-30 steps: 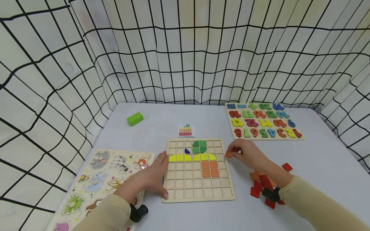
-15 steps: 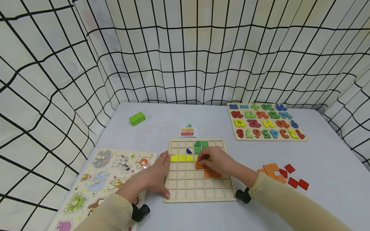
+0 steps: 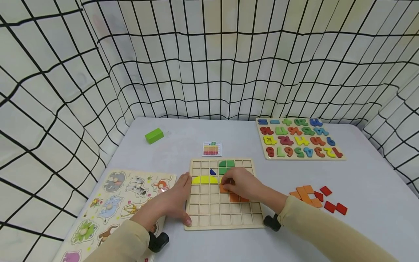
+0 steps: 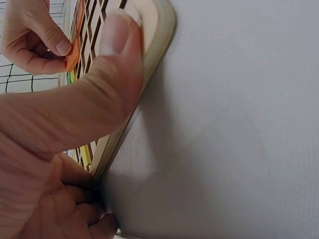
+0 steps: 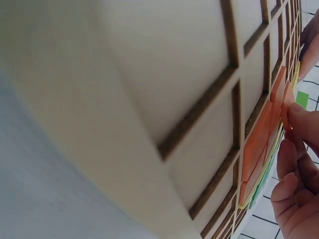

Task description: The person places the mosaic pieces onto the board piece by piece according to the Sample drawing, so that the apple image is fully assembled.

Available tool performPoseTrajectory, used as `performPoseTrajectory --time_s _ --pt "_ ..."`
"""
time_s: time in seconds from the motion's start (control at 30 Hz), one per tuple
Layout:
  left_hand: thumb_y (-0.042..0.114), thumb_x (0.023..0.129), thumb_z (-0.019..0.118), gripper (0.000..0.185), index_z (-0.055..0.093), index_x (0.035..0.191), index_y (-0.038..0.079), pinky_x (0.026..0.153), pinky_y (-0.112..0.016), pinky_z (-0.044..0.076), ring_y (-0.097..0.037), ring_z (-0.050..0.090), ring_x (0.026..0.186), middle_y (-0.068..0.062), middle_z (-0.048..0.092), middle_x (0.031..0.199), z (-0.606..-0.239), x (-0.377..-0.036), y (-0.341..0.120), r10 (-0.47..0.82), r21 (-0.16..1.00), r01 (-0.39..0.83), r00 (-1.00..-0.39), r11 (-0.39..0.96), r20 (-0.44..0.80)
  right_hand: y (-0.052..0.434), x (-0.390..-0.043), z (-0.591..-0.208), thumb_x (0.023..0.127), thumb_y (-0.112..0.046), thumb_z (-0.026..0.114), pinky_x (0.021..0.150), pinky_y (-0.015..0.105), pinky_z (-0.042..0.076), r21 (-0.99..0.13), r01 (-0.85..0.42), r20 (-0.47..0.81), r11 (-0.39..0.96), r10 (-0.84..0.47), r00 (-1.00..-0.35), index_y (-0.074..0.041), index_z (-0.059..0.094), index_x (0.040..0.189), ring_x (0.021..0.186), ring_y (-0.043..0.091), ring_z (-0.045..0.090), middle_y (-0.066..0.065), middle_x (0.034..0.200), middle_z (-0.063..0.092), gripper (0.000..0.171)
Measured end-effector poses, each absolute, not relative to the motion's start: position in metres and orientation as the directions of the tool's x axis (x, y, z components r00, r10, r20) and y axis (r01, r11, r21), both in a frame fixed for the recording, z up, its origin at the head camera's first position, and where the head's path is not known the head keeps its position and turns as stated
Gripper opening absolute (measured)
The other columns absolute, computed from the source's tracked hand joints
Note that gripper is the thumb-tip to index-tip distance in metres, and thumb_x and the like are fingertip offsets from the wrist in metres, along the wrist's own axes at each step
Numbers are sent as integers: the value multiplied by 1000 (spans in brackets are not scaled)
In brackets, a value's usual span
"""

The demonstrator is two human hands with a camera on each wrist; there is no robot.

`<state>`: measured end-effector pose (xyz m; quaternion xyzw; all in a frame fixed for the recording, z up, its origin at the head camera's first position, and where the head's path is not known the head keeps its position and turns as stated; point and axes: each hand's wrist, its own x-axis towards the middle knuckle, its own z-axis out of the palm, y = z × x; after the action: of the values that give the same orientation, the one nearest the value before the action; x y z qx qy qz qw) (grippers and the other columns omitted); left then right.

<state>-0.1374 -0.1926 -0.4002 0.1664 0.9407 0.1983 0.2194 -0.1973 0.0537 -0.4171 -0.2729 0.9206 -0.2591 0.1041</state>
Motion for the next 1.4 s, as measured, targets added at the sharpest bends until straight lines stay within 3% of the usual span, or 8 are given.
performPoseTrajectory --time_s 0.57,0.83,1.1,1.4 --pt "29 61 100 135 15 156 -16 127 -56 21 -46 7 158 -32 7 168 -402 -138 -194 400 448 224 -847 866 -351 52 -195 -416 89 -9 78 78 28 56 -476 -500 -40 723 -586 -809 -11 81 94 87 10 60 -2 92 74 6" --pt "30 61 100 136 15 157 -15 127 -55 21 -45 7 158 -31 6 168 -403 -138 -194 394 442 218 -847 870 -357 60 -194 -411 91 -11 77 81 29 57 -506 -461 -56 729 -561 -826 -11 79 103 86 11 59 -2 97 75 12" --pt "31 64 98 135 13 159 -12 128 -54 20 -42 5 159 -28 4 170 -403 -139 -192 380 428 203 -843 881 -381 129 -197 -401 93 -8 73 75 24 55 -503 -402 -61 765 -496 -866 -9 77 105 84 11 58 -2 96 72 12" --pt "30 65 98 135 11 159 -12 128 -53 18 -42 4 159 -28 2 170 -403 -139 -193 378 429 200 -842 881 -384 232 -192 -398 92 -4 73 79 33 62 -450 -284 -84 847 -357 -930 -7 76 111 95 20 65 5 102 74 20"
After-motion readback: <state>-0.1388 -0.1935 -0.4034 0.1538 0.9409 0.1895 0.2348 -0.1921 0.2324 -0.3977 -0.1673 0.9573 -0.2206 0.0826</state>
